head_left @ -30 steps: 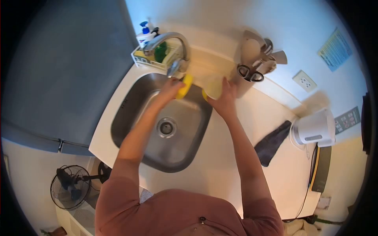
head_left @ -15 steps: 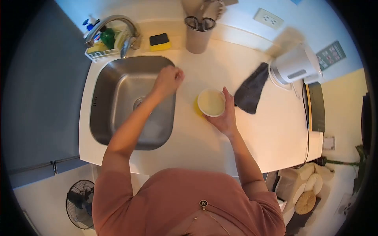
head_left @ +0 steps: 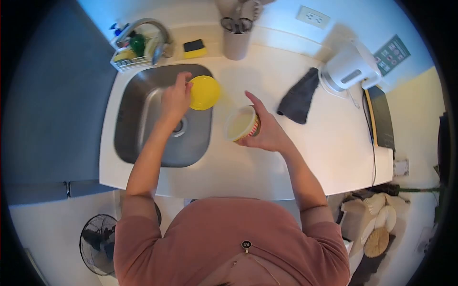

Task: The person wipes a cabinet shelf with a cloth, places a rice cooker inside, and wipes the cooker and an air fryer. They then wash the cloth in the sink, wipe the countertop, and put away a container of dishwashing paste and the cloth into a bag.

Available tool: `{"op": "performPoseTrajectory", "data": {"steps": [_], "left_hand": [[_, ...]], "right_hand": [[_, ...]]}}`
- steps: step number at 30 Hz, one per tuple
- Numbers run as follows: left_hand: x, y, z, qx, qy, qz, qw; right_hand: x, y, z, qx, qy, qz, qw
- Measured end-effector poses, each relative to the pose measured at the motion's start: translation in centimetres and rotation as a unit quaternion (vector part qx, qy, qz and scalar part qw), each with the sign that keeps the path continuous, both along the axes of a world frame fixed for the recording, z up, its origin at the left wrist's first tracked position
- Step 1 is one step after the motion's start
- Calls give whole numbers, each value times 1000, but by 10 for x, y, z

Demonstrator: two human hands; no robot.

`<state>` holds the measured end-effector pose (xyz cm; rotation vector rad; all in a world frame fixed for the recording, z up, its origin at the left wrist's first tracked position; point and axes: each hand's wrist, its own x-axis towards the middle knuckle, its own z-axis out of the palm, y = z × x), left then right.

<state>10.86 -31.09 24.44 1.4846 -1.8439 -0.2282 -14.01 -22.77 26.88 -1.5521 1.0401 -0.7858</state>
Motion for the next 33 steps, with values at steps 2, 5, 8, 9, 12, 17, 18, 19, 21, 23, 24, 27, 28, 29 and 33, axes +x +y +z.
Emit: {"op": "performPoseTrajectory", "data": {"steps": [2,5,8,9,12,17,18,19,21,23,24,27,28,29,33], "left_hand": [[40,6,20,-42,22,-14,999],[117,-8,-8,28,-126,42,991],[146,12,-21,77,-351,111,927],[151,14,-18,73,-348,132,925],[163,12,-23,81,-387,145,907],[182,-2,-52,128,-424,26,896],[182,-5,-50,122,-384,27,915],[182,-8,-48,117,-342,28,932],[185,-29,-81,119,-68,45,990],[182,-26,-99,127,-105,28,986],[168,-13,-107,130,-273,3,953],[142,-12,-85,75,-486,-45,869],[132,-9,-57,68,-486,-49,870],[123,-12,-43,59,-485,-51,871],[157,-57,-71,287,32,-100,952]], "right_hand": [[30,-26,-7,26,-17,73,997],[81,-51,-16,211,61,79,972],[98,-49,-32,234,74,69,967],[100,-49,-31,250,61,62,964],[100,-48,-27,290,7,82,954],[96,-45,-14,208,24,47,977],[92,-41,-16,181,11,29,983],[87,-36,-16,154,-1,12,988],[71,-16,-17,64,22,-33,997],[59,15,-26,-21,68,-68,995],[51,32,-33,-63,108,-78,989],[26,53,-55,-181,171,-82,965],[21,63,-62,-210,186,-76,957],[18,70,-63,-214,183,-80,956],[3,73,-53,-151,92,-95,980]]}}
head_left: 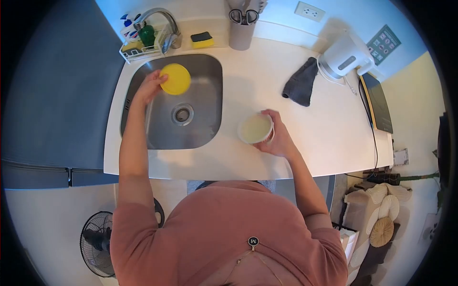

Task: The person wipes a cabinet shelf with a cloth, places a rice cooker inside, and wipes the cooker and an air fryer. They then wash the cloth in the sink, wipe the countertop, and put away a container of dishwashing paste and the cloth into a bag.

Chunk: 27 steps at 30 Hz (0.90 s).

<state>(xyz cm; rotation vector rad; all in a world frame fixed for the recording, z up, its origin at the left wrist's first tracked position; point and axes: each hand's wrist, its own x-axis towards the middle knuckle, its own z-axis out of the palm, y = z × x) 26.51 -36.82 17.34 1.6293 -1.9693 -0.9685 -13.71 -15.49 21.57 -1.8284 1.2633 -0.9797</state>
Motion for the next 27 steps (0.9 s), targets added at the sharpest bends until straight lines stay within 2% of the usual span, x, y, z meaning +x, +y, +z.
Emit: {"op": "performPoseTrajectory", "data": {"steps": [1,2,4,5,7,8,10,14,15,16,17,18,19,20,21,22,23,24,25,26,27], "left_hand": [[6,-5,-33,-14,-128,3,992],[7,-8,-52,-31,-255,5,966],[3,17,-61,-48,-351,45,934],[0,20,-58,-62,-397,69,913],[-13,20,-29,-32,-485,-1,874],[-18,22,-18,-14,-527,-32,849],[-17,12,-10,-9,-531,-38,847],[-22,18,24,-20,-474,-5,880],[-10,14,15,34,-309,9,951],[6,8,2,85,-134,22,987],[19,5,-9,129,48,35,990],[14,18,-14,64,-97,61,991],[4,42,-29,4,-241,84,967],[0,58,-39,-55,-381,104,917],[11,59,-48,-116,-491,27,863],[18,53,-53,-56,-328,63,941],[19,48,-46,1,-151,95,984],[18,48,-44,60,35,121,990],[18,51,-44,29,-5,118,993],[21,55,-50,-22,-146,97,984],[24,58,-55,-74,-285,72,953]], "right_hand": [[1,0,2,38,-53,0,998],[5,-2,5,135,-169,-4,976],[17,-20,17,306,-387,-6,870],[22,-39,20,357,-373,21,856],[39,-70,19,467,-342,78,812],[51,-82,24,472,-281,89,831],[76,-100,40,473,-152,117,860],[99,-115,43,453,-109,102,879],[101,-117,37,444,-92,92,887],[104,-120,33,434,-77,84,894],[106,-122,33,453,-95,97,881],[106,-122,32,474,-111,109,867],[107,-118,29,499,-126,121,849],[110,-115,27,489,-104,116,858],[113,-115,28,474,-81,111,870],[117,-118,31,456,-61,106,882],[120,-123,34,463,-85,108,875],[121,-125,33,475,-107,108,867],[121,-123,28,490,-129,107,856],[125,-120,24,452,-104,81,882],[131,-118,20,412,-79,55,906]]}}
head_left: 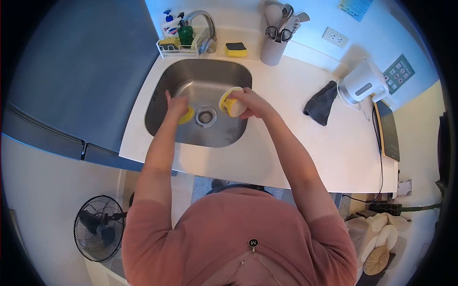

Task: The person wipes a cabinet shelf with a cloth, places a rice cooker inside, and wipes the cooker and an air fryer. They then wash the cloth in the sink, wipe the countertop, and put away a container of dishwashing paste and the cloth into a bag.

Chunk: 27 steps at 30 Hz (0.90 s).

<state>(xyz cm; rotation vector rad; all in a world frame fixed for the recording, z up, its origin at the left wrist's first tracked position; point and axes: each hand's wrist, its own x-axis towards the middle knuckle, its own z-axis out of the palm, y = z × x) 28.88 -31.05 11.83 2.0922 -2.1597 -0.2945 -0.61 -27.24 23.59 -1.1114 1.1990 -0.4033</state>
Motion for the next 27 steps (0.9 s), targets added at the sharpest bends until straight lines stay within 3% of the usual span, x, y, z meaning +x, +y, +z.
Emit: {"op": "performPoseTrajectory", "data": {"steps": [1,2,4,6,7,10,13,16,19,22,23,24,26,27], "left_hand": [[3,-6,1,-4,-9,7,1000],[4,-12,5,-7,-17,15,1000],[6,-14,3,71,246,85,963],[-2,3,6,38,-7,59,997],[-5,7,13,15,-135,45,990],[15,-14,-14,91,148,60,983],[5,-1,-3,37,-97,64,993],[12,-15,4,197,87,29,976],[43,-53,-80,156,-31,122,980],[-23,12,34,22,-59,135,989],[-28,7,40,-41,125,110,985],[-33,3,46,-89,304,66,946],[-61,11,68,-130,427,21,895],[-79,17,86,-152,485,-2,861]], "right_hand": [[3,-3,2,-53,32,-19,998],[4,-4,8,-26,-17,-14,999],[2,4,14,37,-110,-3,993],[2,7,3,-34,-10,-33,999],[3,4,-1,-73,40,-47,995],[-1,9,-5,-44,-108,-66,991],[-2,4,-15,-21,-122,-62,990],[-6,8,-15,-6,-163,-16,986],[-9,10,-7,69,-214,-36,974],[-10,13,-8,18,-149,-103,983],[-10,12,-9,-1,-127,-126,984],[-9,12,-14,-91,-117,-128,981],[-8,16,-30,-267,-90,-129,951],[-6,19,-31,-300,-93,-129,941]]}}
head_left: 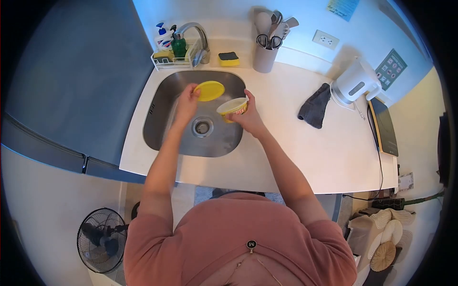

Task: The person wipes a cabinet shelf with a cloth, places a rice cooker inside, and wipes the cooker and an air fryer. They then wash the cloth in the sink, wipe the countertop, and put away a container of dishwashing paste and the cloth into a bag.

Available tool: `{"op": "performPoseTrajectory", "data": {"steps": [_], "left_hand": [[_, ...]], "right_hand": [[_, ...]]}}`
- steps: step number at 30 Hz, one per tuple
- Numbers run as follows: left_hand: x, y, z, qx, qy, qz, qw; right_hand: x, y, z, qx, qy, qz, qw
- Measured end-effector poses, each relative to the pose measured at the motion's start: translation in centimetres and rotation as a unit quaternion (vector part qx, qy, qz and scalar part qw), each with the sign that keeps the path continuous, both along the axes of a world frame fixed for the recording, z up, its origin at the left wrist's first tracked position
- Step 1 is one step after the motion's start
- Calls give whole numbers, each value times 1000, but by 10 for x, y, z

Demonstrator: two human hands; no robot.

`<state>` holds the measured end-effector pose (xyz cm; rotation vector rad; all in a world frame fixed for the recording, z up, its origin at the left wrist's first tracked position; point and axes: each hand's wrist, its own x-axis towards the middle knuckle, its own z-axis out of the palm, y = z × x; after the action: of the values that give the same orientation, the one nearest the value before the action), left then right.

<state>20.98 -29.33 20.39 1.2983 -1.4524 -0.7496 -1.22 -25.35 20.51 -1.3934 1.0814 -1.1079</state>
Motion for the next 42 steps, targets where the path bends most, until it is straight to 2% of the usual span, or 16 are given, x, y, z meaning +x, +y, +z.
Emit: {"op": "performPoseTrajectory", "data": {"steps": [3,9,12,15,18,20,21,23,26,27,30,32,33,35,39,42], "left_hand": [[-37,33,15,-143,-70,-55,986],[-57,70,35,-301,-115,-205,924],[-60,71,30,-283,-26,-161,945],[-82,70,32,-86,106,-51,989],[-91,70,33,42,260,-89,961],[-89,70,32,75,267,-101,956],[-90,70,32,91,271,-107,952],[-93,74,30,75,247,-116,959],[-100,85,37,32,198,-126,972],[-103,87,39,14,179,-129,975],[-111,87,31,-16,246,-141,959],[-114,89,29,40,317,-133,938],[-117,89,29,67,351,-130,925],[-124,94,34,52,289,-107,950],[-134,98,46,66,281,-68,955],[-135,88,31,58,378,-42,923]], "right_hand": [[7,9,2,-86,-9,-20,996],[-3,30,24,-165,4,-51,985],[-8,35,30,-195,23,-45,979],[-10,39,37,-179,54,-33,982],[-12,39,35,-188,78,0,979],[-13,40,24,-211,54,41,975],[-17,39,22,-147,-11,66,987],[-26,39,17,-15,-140,113,984],[-26,39,16,111,-305,101,940],[-28,41,20,104,-305,97,942],[-33,46,29,75,-293,81,950],[-36,46,28,43,-268,62,960],[-37,47,29,-18,-190,37,981],[-34,51,32,-140,-30,-15,990],[-32,55,31,-76,-100,-44,991],[-31,58,35,-41,-145,-51,987]]}}
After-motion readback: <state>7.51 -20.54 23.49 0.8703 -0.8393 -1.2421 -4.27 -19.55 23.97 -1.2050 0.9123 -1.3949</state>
